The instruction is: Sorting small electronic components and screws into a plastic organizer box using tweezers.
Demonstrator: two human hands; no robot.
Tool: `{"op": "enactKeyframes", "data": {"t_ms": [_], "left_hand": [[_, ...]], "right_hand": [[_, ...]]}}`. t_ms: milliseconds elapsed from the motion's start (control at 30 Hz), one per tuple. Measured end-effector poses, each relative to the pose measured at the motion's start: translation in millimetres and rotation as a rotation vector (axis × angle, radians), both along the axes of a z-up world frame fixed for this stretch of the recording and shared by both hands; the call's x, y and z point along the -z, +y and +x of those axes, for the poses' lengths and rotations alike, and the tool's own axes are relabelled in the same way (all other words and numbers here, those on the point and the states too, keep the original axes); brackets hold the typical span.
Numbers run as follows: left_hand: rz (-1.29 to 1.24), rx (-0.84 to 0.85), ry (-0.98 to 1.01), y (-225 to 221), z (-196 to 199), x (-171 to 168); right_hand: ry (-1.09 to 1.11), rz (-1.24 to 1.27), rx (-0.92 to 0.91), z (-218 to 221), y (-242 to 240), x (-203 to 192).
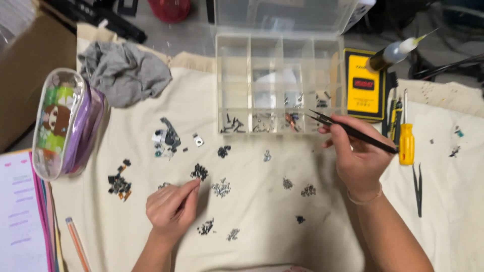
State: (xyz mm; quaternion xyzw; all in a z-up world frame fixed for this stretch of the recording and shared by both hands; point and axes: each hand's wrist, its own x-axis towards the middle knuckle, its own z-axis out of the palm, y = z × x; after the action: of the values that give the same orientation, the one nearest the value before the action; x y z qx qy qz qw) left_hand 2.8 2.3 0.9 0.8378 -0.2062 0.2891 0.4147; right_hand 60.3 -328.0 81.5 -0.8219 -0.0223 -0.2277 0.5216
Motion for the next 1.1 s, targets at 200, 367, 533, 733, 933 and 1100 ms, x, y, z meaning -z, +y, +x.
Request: {"op": "enactKeyframes", "data": {"t_ms": [200, 367, 533, 733, 933, 1100], "left_hand": [[-0.131, 0.010, 0.018, -6, 1, -3], [-0.131, 0.025, 0.017, -5, 1, -8], [-0.129, 0.023, 0.022, -5, 2, -9], [-0.119, 0.010, 0.010, -4, 1, -8], [-0.022, 0.041, 0.006, -2, -4, -6], [-0.021, -0.007, 0.001, -3, -5, -2]], "right_hand": [[0.215, 0.287, -0.107, -47, 17, 77], [0.287, 0.234, -0.177, -41, 16, 92], [0.325, 0.159, -0.214, -36, 19, 95], [0.218, 0.193, -0.205, -36, 19, 95], [0.104, 0.157, -0.132, -27, 7, 28], [0.039, 0.168, -0.118, 28, -6, 9]]}}
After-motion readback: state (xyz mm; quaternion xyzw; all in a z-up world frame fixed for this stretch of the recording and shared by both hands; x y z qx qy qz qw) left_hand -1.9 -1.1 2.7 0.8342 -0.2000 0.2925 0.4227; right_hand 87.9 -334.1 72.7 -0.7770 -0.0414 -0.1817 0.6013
